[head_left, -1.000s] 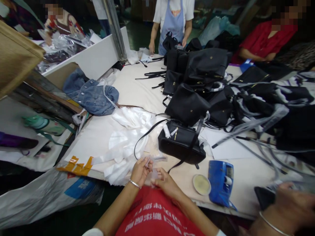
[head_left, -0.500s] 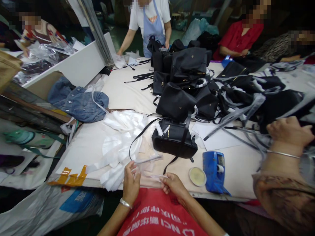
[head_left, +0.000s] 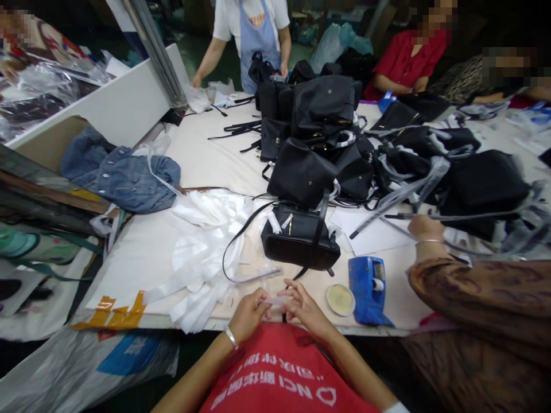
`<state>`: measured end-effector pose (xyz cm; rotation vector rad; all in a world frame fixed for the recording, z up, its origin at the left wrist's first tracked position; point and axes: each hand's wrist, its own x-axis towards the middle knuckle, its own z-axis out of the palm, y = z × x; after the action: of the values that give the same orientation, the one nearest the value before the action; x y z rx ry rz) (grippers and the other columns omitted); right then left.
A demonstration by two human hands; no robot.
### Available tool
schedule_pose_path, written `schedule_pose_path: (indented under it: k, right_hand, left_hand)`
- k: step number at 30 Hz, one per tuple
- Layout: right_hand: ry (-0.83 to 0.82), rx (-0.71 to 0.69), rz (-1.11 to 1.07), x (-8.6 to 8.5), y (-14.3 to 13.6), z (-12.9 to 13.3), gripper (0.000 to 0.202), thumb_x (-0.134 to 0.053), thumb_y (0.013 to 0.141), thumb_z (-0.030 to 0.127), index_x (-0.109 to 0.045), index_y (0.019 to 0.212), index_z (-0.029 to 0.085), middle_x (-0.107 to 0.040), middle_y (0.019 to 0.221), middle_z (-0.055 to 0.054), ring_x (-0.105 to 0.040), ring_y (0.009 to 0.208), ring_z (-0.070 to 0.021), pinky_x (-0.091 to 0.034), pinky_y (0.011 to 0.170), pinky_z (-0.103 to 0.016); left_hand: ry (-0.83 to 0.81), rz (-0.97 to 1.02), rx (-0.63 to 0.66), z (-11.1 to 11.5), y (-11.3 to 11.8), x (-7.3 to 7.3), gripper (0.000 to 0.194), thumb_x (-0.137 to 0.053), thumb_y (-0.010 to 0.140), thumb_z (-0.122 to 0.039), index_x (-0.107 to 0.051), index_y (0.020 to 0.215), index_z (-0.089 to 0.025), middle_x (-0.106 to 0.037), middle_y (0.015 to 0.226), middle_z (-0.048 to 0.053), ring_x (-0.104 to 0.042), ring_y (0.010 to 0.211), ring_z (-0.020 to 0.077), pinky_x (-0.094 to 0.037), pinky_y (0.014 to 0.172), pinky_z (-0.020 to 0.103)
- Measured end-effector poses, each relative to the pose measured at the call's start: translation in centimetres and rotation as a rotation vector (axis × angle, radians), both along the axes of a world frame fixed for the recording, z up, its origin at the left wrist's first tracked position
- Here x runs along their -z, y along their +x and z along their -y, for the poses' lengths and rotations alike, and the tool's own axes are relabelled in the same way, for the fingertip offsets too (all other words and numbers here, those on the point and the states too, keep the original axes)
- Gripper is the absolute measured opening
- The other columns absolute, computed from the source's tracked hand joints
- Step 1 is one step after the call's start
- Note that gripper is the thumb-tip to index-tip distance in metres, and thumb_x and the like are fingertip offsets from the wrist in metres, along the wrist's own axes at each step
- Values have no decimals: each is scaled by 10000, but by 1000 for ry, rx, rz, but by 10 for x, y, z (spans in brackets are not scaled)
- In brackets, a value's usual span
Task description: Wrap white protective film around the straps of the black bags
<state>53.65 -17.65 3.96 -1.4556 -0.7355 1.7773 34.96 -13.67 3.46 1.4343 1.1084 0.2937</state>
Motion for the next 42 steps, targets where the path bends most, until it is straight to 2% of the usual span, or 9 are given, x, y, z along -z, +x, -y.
schedule_pose_path:
  k: [4, 10, 13, 16, 23, 29, 33, 38, 42]
  right_hand:
    - [166, -162, 112, -16, 2, 3, 724, -736, 687, 351, -386, 1316, 269, -517, 1219, -82, -566, 780, -126, -476, 669, -255]
    - [249, -274, 329, -24, -6, 2, 592, -702, 724, 296, -465, 1265, 265, -620, 876, 9, -582, 679, -138, -455, 647, -251]
    - [259, -191, 412, -15, -10, -1, 169, -569, 829, 305, -601, 967, 213, -605, 687, 26, -577, 629, -135, -421, 610, -233]
    - [204, -121, 422, -2, -15, -2, 204, -496, 869, 349, -555, 743, 199, -575, 573, 38, -544, 524, -123, -380, 531, -219]
    - [111, -152, 415, 21, -20, 2, 299, -443, 888, 399, -510, 673, 202, -588, 519, 40, -528, 446, -114, -384, 519, -214]
    - [-46, -393, 987, 51, -3, 12, 310, -483, 861, 455, -568, 769, 172, -678, 735, -102, -636, 700, -215, -407, 625, -283]
    - [-84, -463, 1024, 66, -7, 15, 172, -652, 712, 310, -588, 749, 154, -684, 805, -149, -640, 795, -270, -409, 665, -317]
    - [-48, -386, 919, 55, 4, 12, 160, -473, 842, 300, -550, 771, 178, -676, 742, -76, -641, 701, -200, -436, 638, -286]
    - [56, 55, 455, 22, 16, 6, 263, -414, 904, 447, -494, 891, 197, -675, 734, -44, -642, 672, -173, -489, 650, -286]
  left_hand:
    - [-269, 152, -109, -5, -3, 8, 138, -547, 776, -325, -534, 783, -188, -627, 566, -11, -520, 481, 128, -333, 490, 223]
    - [-381, 149, -77, -10, -10, 16, 214, -578, 767, -384, -509, 724, -186, -611, 512, -20, -521, 463, 125, -352, 514, 229]
    - [-380, 148, -7, -12, -14, 15, 211, -566, 787, -380, -530, 745, -177, -623, 536, -12, -517, 481, 121, -353, 530, 229]
    - [-309, 173, 25, -13, -12, 12, 203, -631, 753, -353, -575, 804, -165, -666, 679, 6, -552, 596, 126, -374, 578, 224]
    - [-403, 237, -130, -4, -1, 31, 262, -684, 713, -370, -548, 739, -148, -615, 614, 4, -522, 526, 102, -337, 505, 209]
    - [-460, 201, -204, -2, -8, 40, 316, -707, 673, -410, -518, 685, -157, -622, 572, 8, -457, 426, 75, -266, 426, 194]
    - [-450, 221, -193, -7, -12, 35, 273, -666, 714, -388, -531, 705, -151, -658, 609, 31, -479, 453, 89, -295, 445, 201]
    - [-373, 262, -177, -9, -19, 29, 215, -606, 782, -347, -564, 753, -138, -697, 696, 58, -554, 568, 115, -373, 541, 216]
    - [-383, 311, -189, -8, -22, 30, 196, -603, 792, -338, -560, 801, -147, -699, 703, 45, -588, 607, 131, -397, 574, 223]
